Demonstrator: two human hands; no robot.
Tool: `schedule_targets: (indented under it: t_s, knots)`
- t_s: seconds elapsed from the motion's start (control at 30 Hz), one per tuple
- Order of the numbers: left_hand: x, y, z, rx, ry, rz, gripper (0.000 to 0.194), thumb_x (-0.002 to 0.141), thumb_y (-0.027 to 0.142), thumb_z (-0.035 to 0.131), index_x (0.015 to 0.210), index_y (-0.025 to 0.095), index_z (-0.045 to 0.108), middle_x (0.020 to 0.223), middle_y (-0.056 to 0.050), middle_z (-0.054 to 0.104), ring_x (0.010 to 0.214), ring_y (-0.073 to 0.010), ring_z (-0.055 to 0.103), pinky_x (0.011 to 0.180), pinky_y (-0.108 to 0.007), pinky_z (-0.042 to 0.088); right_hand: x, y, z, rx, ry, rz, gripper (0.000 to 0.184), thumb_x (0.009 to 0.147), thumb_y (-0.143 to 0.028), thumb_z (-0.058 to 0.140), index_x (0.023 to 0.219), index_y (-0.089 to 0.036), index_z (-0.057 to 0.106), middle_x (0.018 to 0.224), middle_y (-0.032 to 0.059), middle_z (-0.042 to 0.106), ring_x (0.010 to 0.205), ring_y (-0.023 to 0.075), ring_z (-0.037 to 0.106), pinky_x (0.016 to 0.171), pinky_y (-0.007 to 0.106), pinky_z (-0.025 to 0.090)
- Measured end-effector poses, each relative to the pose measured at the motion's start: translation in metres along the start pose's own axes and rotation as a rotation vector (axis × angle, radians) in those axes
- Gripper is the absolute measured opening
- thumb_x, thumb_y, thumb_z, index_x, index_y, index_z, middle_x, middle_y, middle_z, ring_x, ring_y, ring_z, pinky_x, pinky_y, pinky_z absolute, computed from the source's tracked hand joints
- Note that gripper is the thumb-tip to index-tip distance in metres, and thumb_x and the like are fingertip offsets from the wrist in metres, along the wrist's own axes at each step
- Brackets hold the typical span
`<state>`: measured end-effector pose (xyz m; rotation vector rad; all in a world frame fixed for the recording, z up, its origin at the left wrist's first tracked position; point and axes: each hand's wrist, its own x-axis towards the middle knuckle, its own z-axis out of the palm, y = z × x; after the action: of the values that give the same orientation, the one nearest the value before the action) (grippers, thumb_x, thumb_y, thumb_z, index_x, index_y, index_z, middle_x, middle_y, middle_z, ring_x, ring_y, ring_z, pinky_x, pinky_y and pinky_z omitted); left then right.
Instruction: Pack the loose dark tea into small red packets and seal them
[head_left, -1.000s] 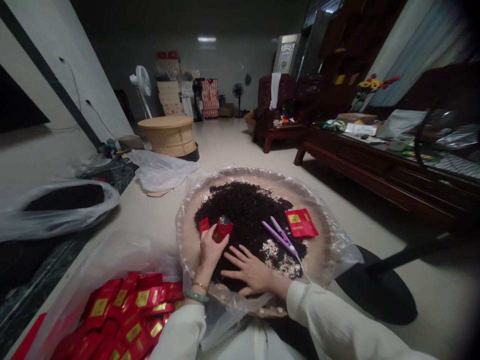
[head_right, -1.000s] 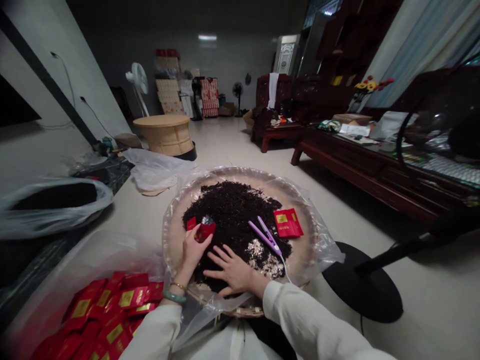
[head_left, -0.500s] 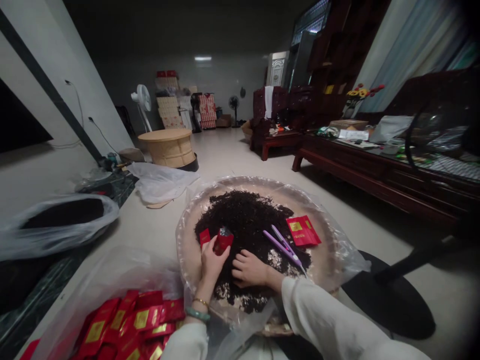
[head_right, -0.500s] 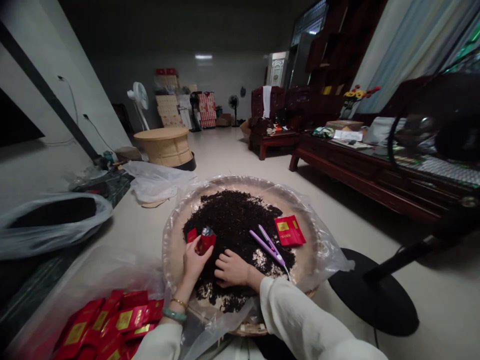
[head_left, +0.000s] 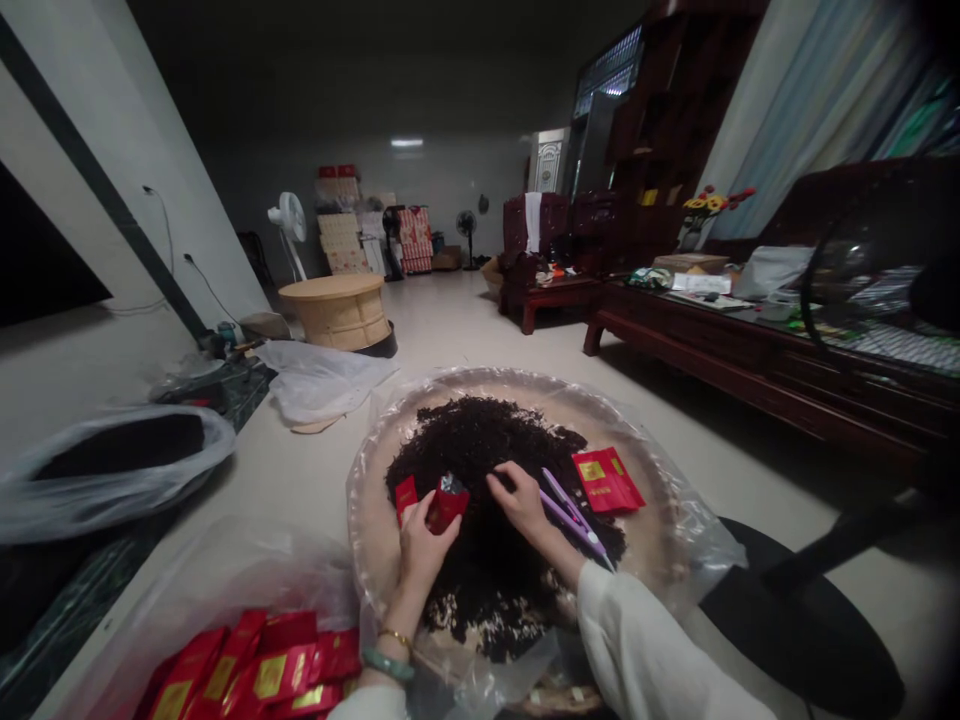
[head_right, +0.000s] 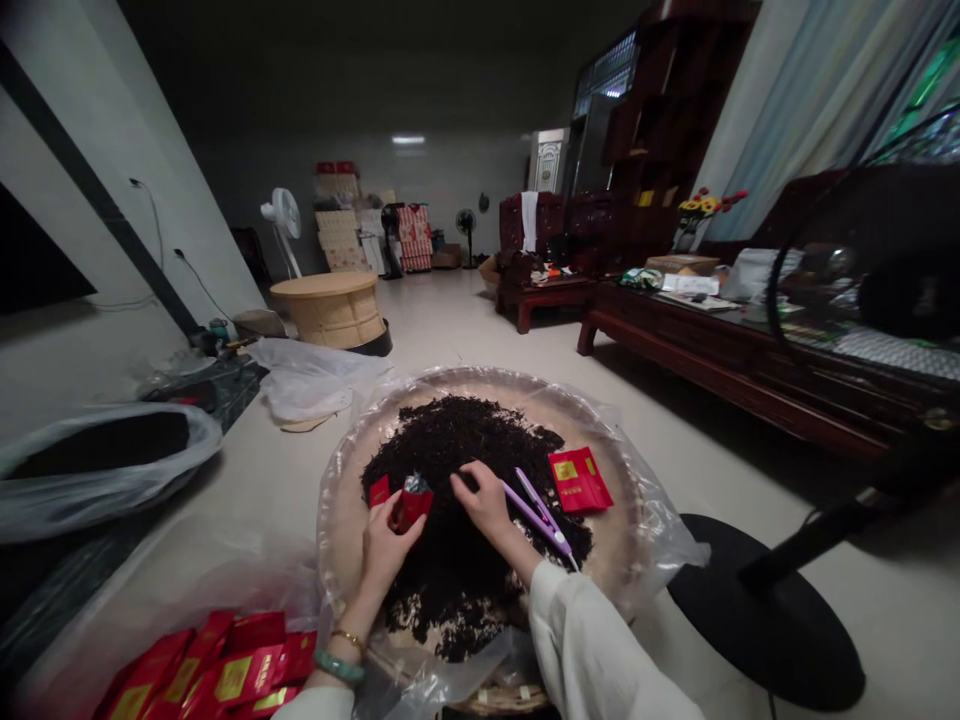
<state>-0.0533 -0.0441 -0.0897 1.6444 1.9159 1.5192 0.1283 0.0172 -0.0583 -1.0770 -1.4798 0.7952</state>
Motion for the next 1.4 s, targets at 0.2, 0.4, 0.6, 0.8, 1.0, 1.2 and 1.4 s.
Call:
schedule_targets:
  t_s: [0.2, 0.4, 0.6, 0.8, 1.0, 1.2, 1.4]
  knots:
    - [0.004, 0.019, 0.004, 0.042, -0.091, 0.152, 0.048, 0.063, 0.030, 0.073, 0.108, 0.016, 0.066, 0.090, -0.009, 0.065, 0.087, -0.0247, 0.063, 0.083, -0.041, 0.053, 0.025, -0.006, -0.012, 0.682, 0.290, 0.454, 0.035, 0.078, -0.058, 0.051, 0.075, -0.023, 0.052, 0.061, -0.0022, 0.059, 0.063, 0.0198, 0.061, 0.065, 0.033, 0.050]
    - [0.001, 0.026, 0.013, 0.040, -0.116, 0.174, 0.046, 0.064, 0.022, 0.072, 0.109, 0.019, 0.065, 0.091, -0.006, 0.063, 0.087, -0.0222, 0.063, 0.083, -0.039, 0.054, 0.028, -0.016, -0.015, 0.951, 0.271, 0.587, 0.028, 0.079, -0.049, 0.051, 0.069, -0.023, 0.050, 0.055, -0.0044, 0.061, 0.051, 0.0150, 0.061, 0.051, 0.028, 0.050]
    - [-0.005, 0.026, 0.015, 0.061, -0.138, 0.160, 0.046, 0.064, 0.019, 0.072, 0.110, 0.019, 0.065, 0.091, -0.006, 0.062, 0.087, -0.0215, 0.062, 0.081, -0.037, 0.055, 0.026, -0.045, 0.002, 1.173, 0.290, 0.619, 0.025, 0.085, -0.041, 0.046, 0.077, -0.021, 0.056, 0.062, -0.0012, 0.068, 0.056, 0.0152, 0.066, 0.058, 0.029, 0.054]
    - [-0.006, 0.026, 0.017, 0.039, -0.114, 0.153, 0.047, 0.065, 0.017, 0.071, 0.111, 0.021, 0.065, 0.089, -0.004, 0.062, 0.083, -0.0197, 0.062, 0.076, -0.033, 0.055, 0.021, -0.061, 0.018, 1.096, 0.242, 0.550, 0.033, 0.078, -0.053, 0.056, 0.075, -0.020, 0.061, 0.067, 0.0006, 0.070, 0.068, 0.0197, 0.068, 0.067, 0.033, 0.056]
    - [-0.006, 0.024, 0.017, 0.052, -0.128, 0.127, 0.047, 0.066, 0.019, 0.070, 0.113, 0.019, 0.064, 0.089, -0.005, 0.062, 0.083, -0.0203, 0.061, 0.073, -0.033, 0.055, 0.017, -0.061, 0.016, 0.687, -0.021, 0.364, 0.064, 0.076, -0.075, 0.043, 0.090, -0.018, 0.070, 0.094, 0.0071, 0.074, 0.100, 0.0249, 0.064, 0.098, 0.040, 0.043]
    - [-0.005, 0.024, 0.016, 0.083, -0.090, 0.139, 0.046, 0.064, 0.020, 0.072, 0.110, 0.019, 0.065, 0.088, -0.006, 0.065, 0.084, -0.0213, 0.062, 0.074, -0.033, 0.055, 0.010, -0.061, 0.008, 0.294, -0.444, 0.311, 0.079, 0.081, -0.079, 0.027, 0.136, -0.025, 0.048, 0.147, 0.0068, 0.041, 0.141, 0.0237, 0.024, 0.116, 0.046, 0.006]
    - [-0.005, 0.027, 0.015, 0.096, -0.051, 0.162, 0.045, 0.065, 0.023, 0.072, 0.109, 0.018, 0.065, 0.086, -0.006, 0.066, 0.083, -0.0222, 0.062, 0.074, -0.034, 0.055, 0.004, -0.066, -0.004, 0.128, -0.600, 0.148, 0.065, 0.087, -0.066, 0.037, 0.144, -0.035, 0.031, 0.157, -0.0025, 0.016, 0.145, 0.0214, 0.007, 0.117, 0.047, -0.001]
